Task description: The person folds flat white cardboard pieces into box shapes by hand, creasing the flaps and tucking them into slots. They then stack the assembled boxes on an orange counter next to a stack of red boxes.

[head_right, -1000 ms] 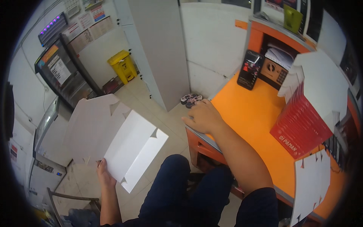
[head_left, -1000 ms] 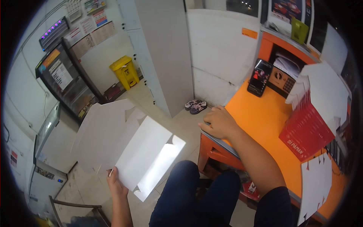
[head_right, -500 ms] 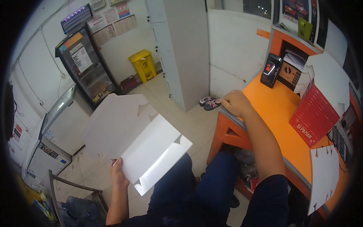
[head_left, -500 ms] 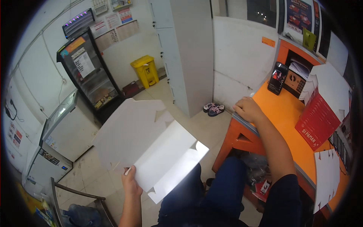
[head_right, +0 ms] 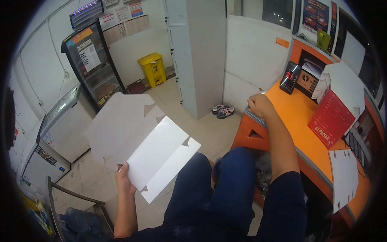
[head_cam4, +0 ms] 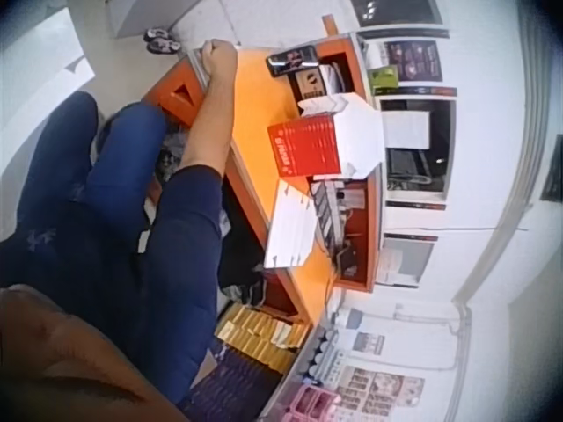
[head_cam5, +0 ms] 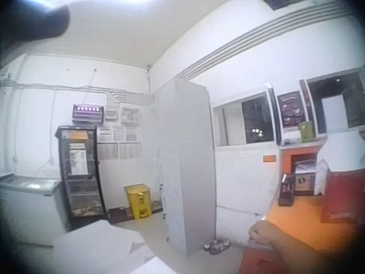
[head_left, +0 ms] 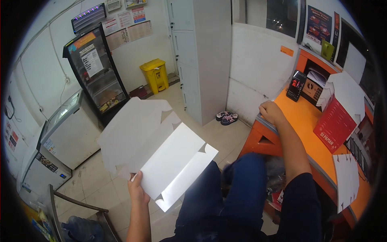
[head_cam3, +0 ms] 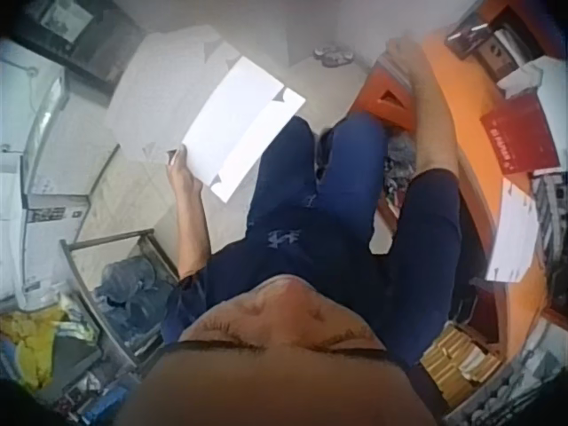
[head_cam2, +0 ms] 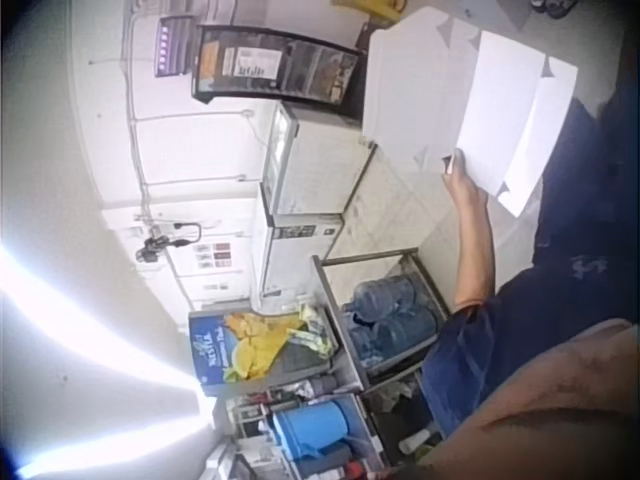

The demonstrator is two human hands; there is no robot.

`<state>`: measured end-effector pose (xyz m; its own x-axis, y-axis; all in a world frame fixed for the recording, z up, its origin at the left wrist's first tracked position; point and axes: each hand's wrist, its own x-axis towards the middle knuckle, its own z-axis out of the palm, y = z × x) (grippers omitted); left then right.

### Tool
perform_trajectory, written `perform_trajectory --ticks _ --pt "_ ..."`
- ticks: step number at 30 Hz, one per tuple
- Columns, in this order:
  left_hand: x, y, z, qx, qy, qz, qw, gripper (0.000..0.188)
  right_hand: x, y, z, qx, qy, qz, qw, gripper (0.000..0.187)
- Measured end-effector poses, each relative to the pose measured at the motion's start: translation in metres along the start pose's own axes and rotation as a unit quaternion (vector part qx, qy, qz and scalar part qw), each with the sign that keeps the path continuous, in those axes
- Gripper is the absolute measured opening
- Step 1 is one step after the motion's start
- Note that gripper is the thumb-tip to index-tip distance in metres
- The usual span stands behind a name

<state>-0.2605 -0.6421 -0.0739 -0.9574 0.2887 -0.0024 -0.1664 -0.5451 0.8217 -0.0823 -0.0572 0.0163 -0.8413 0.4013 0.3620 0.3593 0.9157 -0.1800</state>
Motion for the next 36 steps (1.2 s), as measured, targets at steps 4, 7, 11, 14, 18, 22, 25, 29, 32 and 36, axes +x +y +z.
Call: perform_trajectory --ticks 4,7,11,14,18,22,25,29,32,36 --pt "0.021 0.005 0.014 -0.013 -0.036 0.01 0.999 0.04 -0.002 -0.001 0.003 -0.006 0.012 -0.002 1.0 0.037" --pt "0.035 0.008 0.027 -0.014 -0.065 0.01 0.998 0.038 -0.009 -0.011 0.004 0.009 0.009 0.024 1.0 0.037" --pt "0.042 -0.004 0.042 -0.022 -0.053 0.014 0.998 0.038 -0.005 -0.014 0.008 0.003 0.048 -0.003 0.999 0.035" --pt "0.041 -0.022 0.05 -0.02 -0.06 -0.023 0.998 0.039 -0.006 -0.007 0.009 0.004 0.057 -0.014 0.998 0.035" --pt "0.041 -0.053 0.067 0.005 -0.093 -0.081 0.992 0.04 -0.005 -0.002 -0.007 -0.007 0.02 -0.006 1.0 0.03" --pt "0.044 -0.09 0.062 0.042 -0.115 -0.144 0.982 0.042 -0.029 -0.05 -0.007 0.083 0.145 -0.016 0.986 0.022" --pt "0.041 -0.109 0.055 0.071 -0.108 -0.216 0.968 0.041 -0.086 -0.112 0.018 0.228 0.172 -0.04 0.958 0.03" --pt "0.046 -0.144 0.052 0.13 -0.136 -0.277 0.942 0.041 -0.155 -0.13 0.093 0.542 0.144 0.172 0.81 0.041" --pt "0.049 -0.137 0.039 0.148 -0.132 -0.254 0.947 0.044 -0.148 -0.092 0.145 0.564 0.083 0.266 0.777 0.039" --pt "0.056 -0.109 -0.012 0.174 -0.088 -0.221 0.956 0.048 -0.08 -0.101 0.188 0.262 -0.105 0.182 0.942 0.043"
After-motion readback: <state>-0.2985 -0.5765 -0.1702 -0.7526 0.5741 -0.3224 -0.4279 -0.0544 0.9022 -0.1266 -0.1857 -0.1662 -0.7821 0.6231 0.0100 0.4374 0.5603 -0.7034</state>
